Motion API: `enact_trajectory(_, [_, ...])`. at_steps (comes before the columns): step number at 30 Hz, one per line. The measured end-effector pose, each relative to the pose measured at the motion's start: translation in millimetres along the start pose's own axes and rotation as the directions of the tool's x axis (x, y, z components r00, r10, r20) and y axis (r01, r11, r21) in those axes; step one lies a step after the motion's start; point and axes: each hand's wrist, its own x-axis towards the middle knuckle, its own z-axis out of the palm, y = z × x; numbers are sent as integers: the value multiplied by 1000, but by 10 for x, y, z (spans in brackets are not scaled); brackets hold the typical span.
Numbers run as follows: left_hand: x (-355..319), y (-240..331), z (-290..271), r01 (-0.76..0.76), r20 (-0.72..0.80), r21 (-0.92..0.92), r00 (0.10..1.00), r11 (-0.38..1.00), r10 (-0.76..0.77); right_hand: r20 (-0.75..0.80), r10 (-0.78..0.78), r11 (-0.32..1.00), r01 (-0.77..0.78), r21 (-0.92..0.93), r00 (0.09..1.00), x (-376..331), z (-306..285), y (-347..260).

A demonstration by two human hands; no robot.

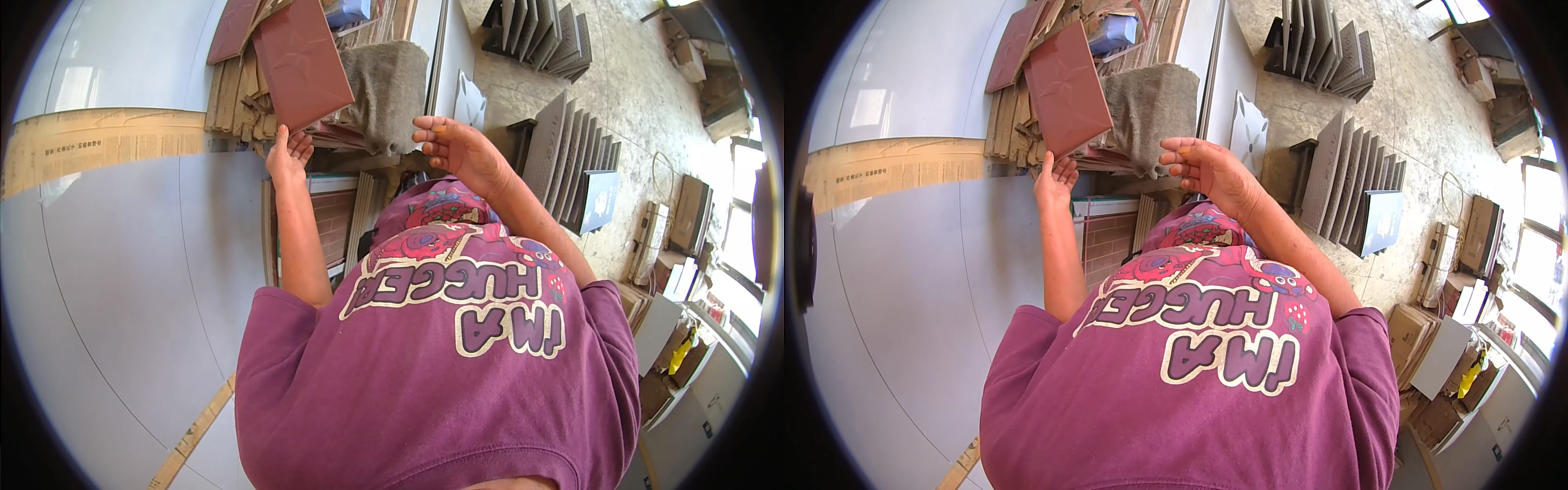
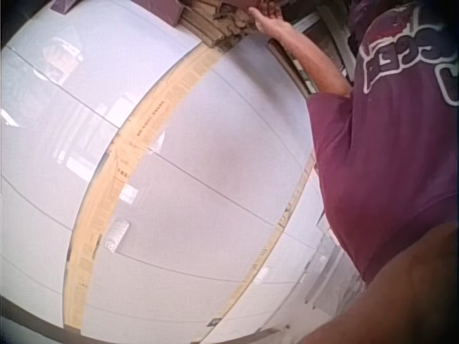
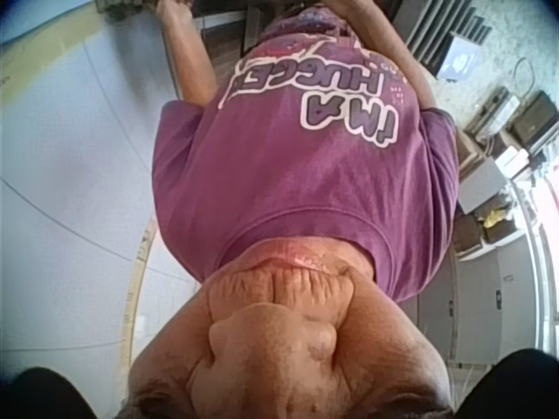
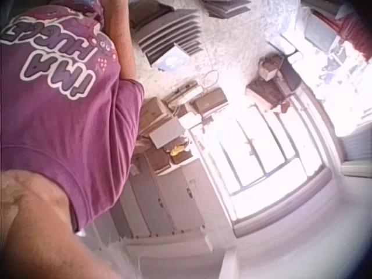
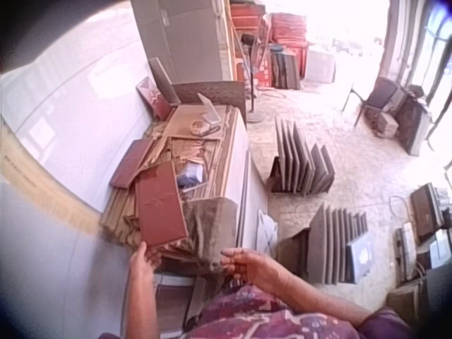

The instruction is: The person cleans a square tile with a cloth and then wipes several smaller rectangular tiles while holding them by hand.

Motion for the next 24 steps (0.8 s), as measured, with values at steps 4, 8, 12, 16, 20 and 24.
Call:
enact_trajectory(4, [38, -23, -21, -125, -62, 196, 988, 973, 139, -12, -4, 1000, 4, 5, 1000, -37, -31, 17])
enact_trajectory(8, [142, -94, -80, -464, -10, 558, 825, 688, 565, -30, 18, 999, -19, -36, 999, -31, -70, 52])
enact_trajectory(12, [26, -62, 19, -570, 201, 769, 646, 290, 737, -78, 34, 981, -48, -189, 996, 82, -86, 79])
enact_trajectory(16, [-31, -49, 65, -557, 203, 783, 652, 279, 731, -80, 25, 914, -55, -402, 996, 354, 13, 99])
enact_trajectory(20, [-71, -25, 84, -566, 212, 765, 673, 309, 709, -84, -16, 894, -23, -448, 996, 820, 93, 189])
enact_trajectory(24, [-139, 11, 134, -568, 225, 760, 686, 315, 692, -117, -47, 901, -8, -434, 992, 1118, 203, 210])
